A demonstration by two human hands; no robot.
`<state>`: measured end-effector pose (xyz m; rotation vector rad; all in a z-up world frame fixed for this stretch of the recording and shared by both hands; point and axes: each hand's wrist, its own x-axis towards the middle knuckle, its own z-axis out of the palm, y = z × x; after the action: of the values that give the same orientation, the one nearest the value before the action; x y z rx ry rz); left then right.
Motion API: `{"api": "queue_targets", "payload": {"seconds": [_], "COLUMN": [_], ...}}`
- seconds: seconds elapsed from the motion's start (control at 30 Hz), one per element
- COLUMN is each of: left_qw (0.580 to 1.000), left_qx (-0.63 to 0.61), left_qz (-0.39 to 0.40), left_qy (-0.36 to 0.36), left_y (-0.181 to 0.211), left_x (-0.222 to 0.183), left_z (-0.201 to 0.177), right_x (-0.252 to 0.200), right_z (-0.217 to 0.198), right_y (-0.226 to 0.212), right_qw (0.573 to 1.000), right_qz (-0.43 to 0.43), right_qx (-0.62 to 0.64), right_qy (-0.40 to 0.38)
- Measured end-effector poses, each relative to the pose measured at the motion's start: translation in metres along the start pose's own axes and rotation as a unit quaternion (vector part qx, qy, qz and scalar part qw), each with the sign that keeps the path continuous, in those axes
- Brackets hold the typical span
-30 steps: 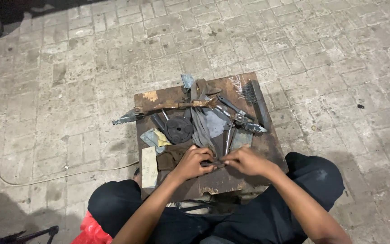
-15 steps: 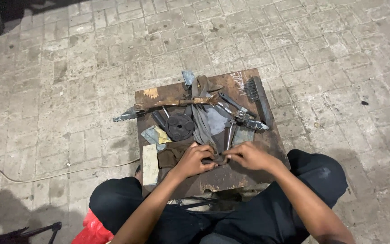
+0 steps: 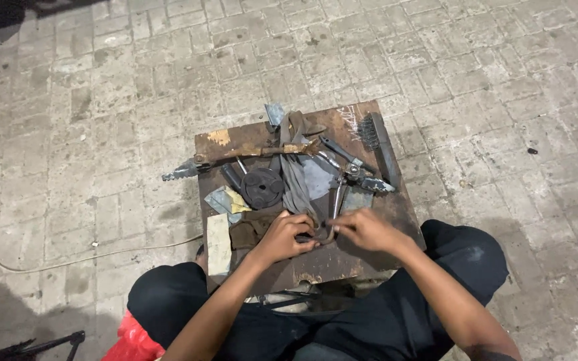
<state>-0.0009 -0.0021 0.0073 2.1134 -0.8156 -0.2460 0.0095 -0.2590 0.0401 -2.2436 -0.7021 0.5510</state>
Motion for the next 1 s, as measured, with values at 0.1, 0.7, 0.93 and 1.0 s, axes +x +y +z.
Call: {"api": "queue_targets", "payload": {"seconds": [0.1,0.7,0.93,1.0], "left_qw": [1.000,1.000,1.000,1.000], "left_qx": [0.001,0.012,0.013,0.012], "left_qz": [-0.005,0.003,-0.008,-0.004], "left_qy": [-0.002,-0.006,-0.012,-0.008], "left_y": [-0.001,-0.007,-0.004,-0.008], "left_x": [0.000,-0.003,-0.004,-0.002], "left_z": [0.002,0.005,0.004,0.005], "right_x": [-0.003,-0.009,-0.008,-0.007], "right_z": [0.008,-0.010,-0.010,-0.012], "right_y": [-0.006,-0.019,-0.018,-0.009], "right_qw": [0.998,1.000,0.999,0.999], "right_qz": [-0.023,0.008,0.024,0.018], "right_qx": [0.006,0.014,0.035,0.026], "right_qy": [-0.050,0.014,-0.011,0.035]}}
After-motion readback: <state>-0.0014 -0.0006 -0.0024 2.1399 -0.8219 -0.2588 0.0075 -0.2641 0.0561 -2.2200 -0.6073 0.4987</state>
